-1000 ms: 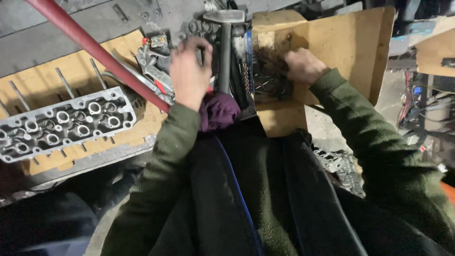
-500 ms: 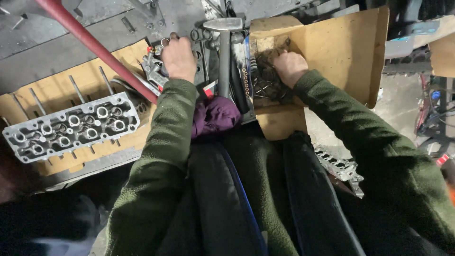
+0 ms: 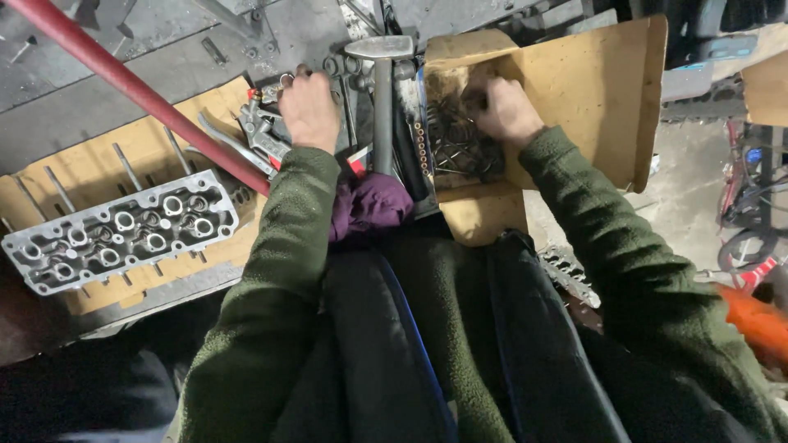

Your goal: The user is inspecting and cleaning parts of an engine cylinder head, moving springs and valves.

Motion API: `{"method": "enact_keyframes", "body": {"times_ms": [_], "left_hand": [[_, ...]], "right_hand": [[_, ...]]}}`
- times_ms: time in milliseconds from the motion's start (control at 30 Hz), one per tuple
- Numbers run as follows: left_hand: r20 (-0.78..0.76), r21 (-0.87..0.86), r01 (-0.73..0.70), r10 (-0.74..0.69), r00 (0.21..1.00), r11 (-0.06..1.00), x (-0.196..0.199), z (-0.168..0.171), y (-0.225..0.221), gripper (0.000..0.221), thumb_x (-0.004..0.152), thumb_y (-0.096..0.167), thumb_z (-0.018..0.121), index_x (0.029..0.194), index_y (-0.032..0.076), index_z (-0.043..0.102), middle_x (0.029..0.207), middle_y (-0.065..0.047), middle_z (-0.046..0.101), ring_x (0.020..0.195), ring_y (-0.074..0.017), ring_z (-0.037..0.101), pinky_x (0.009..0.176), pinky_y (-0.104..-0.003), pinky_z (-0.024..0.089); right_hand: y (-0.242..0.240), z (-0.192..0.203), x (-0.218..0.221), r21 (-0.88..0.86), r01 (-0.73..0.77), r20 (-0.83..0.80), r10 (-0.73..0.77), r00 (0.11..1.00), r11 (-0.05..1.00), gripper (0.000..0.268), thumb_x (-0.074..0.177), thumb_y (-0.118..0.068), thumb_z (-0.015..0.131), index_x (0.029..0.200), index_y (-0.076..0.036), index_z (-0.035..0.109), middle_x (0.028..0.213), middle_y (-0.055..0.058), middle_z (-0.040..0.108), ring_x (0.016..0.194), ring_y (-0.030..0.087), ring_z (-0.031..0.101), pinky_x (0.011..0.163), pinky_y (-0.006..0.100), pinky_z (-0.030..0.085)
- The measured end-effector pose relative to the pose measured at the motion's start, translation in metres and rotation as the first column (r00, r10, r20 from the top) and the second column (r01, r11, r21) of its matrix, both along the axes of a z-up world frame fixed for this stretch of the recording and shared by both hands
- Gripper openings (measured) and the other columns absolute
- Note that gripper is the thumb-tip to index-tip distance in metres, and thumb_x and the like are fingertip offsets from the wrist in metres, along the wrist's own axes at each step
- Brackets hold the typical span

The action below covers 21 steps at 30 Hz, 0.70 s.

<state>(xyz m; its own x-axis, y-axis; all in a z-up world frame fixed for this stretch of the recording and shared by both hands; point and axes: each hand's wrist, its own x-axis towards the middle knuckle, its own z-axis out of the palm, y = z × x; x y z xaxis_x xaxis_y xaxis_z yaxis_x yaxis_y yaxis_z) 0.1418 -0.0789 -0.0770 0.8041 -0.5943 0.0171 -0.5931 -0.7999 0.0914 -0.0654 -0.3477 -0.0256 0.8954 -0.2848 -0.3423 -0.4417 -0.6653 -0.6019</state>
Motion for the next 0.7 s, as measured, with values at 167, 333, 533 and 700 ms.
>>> {"method": "enact_keyframes", "body": {"times_ms": [167, 333, 533, 700], "left_hand": [[-0.048, -0.156, 0.027, -0.034, 0.998, 0.987, -0.019, 0.06, -0.002, 0.012, 0.074, 0.014, 0.078, 0.086, 0.014, 0.077, 0.096, -0.015, 0.073, 0.076, -0.0364, 0.072, 0.063, -0.046, 0.058], [-0.212, -0.373, -0.014, -0.07, 0.975, 0.928, -0.045, 0.09, 0.006, 0.01, 0.086, 0.022, 0.079, 0.095, 0.018, 0.079, 0.092, -0.012, 0.075, 0.079, -0.0377, 0.072, 0.067, -0.048, 0.057], [-0.5, -0.389, 0.022, -0.23, 0.835, 0.921, -0.088, 0.087, 0.032, 0.013, 0.088, 0.022, 0.076, 0.099, 0.016, 0.076, 0.09, -0.009, 0.078, 0.078, -0.0341, 0.074, 0.066, -0.045, 0.057], [-0.536, -0.323, 0.078, -0.251, 0.806, 0.943, -0.12, 0.095, 0.052, 0.019, 0.087, 0.026, 0.076, 0.103, 0.015, 0.073, 0.1, -0.015, 0.074, 0.086, -0.0379, 0.071, 0.071, -0.047, 0.056]], "right_hand": [[-0.006, -0.042, -0.015, 0.228, 0.035, -0.004, -0.035, 0.999, 0.973, 0.028, 0.099, -0.02, 0.06, 0.118, -0.004, 0.074, 0.108, 0.024, 0.076, 0.103, 0.038, 0.073, 0.097, 0.046, 0.056], [0.039, 0.02, 0.01, 0.106, -0.115, 0.051, 0.11, 0.993, 0.988, 0.06, 0.085, -0.033, 0.081, 0.13, -0.003, 0.057, 0.103, 0.028, 0.072, 0.094, 0.042, 0.072, 0.088, 0.049, 0.057], [0.043, -0.008, 0.018, -0.156, -0.272, -0.095, 0.26, 0.961, 0.95, 0.065, 0.085, -0.029, 0.081, 0.137, -0.005, 0.051, 0.097, 0.027, 0.07, 0.09, 0.047, 0.069, 0.078, 0.054, 0.056], [0.044, -0.03, 0.037, -0.371, -0.464, -0.238, 0.401, 0.885, 0.804, 0.017, 0.078, -0.016, 0.074, 0.088, -0.003, 0.072, 0.086, 0.022, 0.071, 0.087, 0.04, 0.072, 0.077, 0.05, 0.058]]}}
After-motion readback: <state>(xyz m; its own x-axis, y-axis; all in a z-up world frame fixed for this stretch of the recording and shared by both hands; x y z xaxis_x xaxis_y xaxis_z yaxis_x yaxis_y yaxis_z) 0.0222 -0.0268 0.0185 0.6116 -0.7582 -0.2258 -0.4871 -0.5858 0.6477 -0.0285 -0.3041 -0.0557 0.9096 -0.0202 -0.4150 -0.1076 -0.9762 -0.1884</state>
